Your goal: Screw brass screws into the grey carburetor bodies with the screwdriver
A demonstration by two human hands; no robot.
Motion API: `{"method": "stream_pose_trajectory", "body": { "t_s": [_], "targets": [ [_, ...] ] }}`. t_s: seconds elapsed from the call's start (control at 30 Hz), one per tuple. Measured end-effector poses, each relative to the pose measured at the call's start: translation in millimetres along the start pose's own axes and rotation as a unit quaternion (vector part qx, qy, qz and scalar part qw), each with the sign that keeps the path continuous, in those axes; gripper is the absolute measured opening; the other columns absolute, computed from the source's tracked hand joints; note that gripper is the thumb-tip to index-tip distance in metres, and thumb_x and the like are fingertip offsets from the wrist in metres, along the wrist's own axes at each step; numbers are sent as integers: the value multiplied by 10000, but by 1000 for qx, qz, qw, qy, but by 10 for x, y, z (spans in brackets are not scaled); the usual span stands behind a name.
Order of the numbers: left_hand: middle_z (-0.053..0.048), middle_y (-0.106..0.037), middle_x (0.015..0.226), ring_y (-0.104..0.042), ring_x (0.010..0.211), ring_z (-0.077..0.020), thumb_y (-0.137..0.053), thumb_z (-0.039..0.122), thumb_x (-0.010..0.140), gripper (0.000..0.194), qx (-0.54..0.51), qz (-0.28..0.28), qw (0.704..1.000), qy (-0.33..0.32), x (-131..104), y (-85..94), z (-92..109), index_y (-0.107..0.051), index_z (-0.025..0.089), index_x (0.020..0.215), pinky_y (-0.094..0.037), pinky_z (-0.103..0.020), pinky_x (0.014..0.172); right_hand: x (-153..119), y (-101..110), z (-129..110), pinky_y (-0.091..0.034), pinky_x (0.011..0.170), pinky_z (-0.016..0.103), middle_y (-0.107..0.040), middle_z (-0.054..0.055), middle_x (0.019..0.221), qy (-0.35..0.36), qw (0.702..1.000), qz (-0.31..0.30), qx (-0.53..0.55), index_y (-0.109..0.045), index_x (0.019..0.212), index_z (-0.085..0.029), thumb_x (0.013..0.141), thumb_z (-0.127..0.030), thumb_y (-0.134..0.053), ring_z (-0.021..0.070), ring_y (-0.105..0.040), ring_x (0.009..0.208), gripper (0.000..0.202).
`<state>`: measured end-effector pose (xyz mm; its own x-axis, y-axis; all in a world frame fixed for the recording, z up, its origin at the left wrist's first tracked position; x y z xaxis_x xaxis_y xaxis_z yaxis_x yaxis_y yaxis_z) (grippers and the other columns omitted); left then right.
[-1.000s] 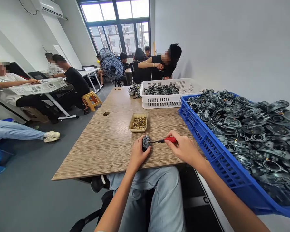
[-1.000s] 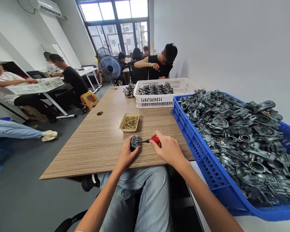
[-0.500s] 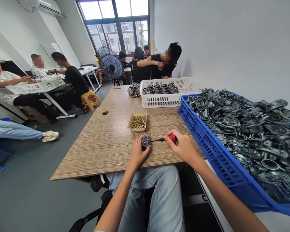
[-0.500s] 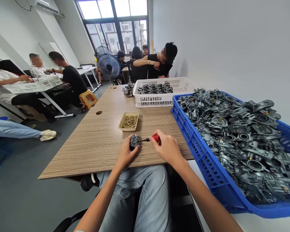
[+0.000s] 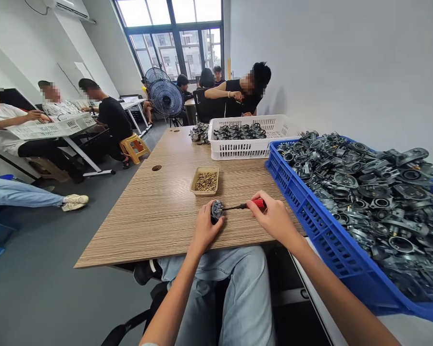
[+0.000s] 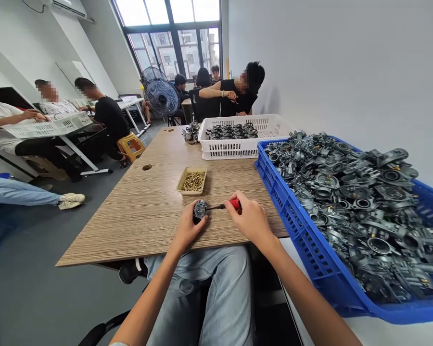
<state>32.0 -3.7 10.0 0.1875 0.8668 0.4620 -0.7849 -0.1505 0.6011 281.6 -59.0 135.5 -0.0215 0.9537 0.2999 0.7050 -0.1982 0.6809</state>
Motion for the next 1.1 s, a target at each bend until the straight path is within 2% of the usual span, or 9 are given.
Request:
{"method": "stream_pose_trajectory", "body": {
  "t_s": [0.13,0.2,0.37,0.53,0.73,1.1],
  "targets": [
    [-133,-639,1411,-590,1347,-319,-699,324,955,590,-2,1,1000,3,0,-7,-5,-495,235,1501,-463,-519,1177,-11,40,-16,-452,702,298,-782,10,931,57,997,-41,10,-587,1094,-294,1058,-455,-550,228,-730,805,168],
    [-133,-638,1417,-588,1353,-320,-698,331,956,586,-1,3,1000,1,2,-10,-8,-498,235,1498,-460,-519,1180,-22,51,-33,-437,704,301,-781,11,935,61,997,-44,-12,-587,1095,-296,1062,-446,-542,235,-733,815,160],
    [-132,-639,1424,-590,1354,-320,-696,332,955,593,0,6,1000,-1,2,-13,-11,-496,242,1506,-457,-518,1185,-26,60,-50,-404,695,316,-769,16,822,17,997,7,-68,-616,967,-288,1054,-542,-550,262,-733,771,276],
    [-135,-643,1421,-600,1338,-317,-697,331,955,593,0,1,1000,-7,-6,-13,-7,-498,234,1505,-465,-514,1174,-3,57,-4,-428,710,309,-762,-4,803,23,998,61,-16,-616,985,-287,1058,-541,-544,228,-713,732,274],
    [-135,-653,1402,-613,1319,-316,-704,336,949,600,1,-8,1000,-6,-2,-5,15,-503,239,1506,-477,-518,1159,15,-50,40,-434,699,307,-777,-2,832,25,999,16,-12,-628,1028,-289,1058,-537,-548,218,-694,693,262],
    [-133,-648,1412,-614,1333,-324,-711,344,943,620,7,-12,1000,-6,-12,-5,11,-497,251,1518,-485,-514,1158,18,-114,83,-467,686,300,-781,11,838,13,1000,9,16,-628,1057,-288,1056,-535,-553,227,-721,736,258]
  ]
}}
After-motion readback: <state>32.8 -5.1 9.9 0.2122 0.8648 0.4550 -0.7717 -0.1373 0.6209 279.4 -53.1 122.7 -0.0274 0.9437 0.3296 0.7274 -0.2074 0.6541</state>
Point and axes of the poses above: each hand's wrist, its own x-axis towards the middle knuckle, its own y-axis out of the back of the hand, z = x × y, the point moved 1 cm from there along x, towards the middle knuckle
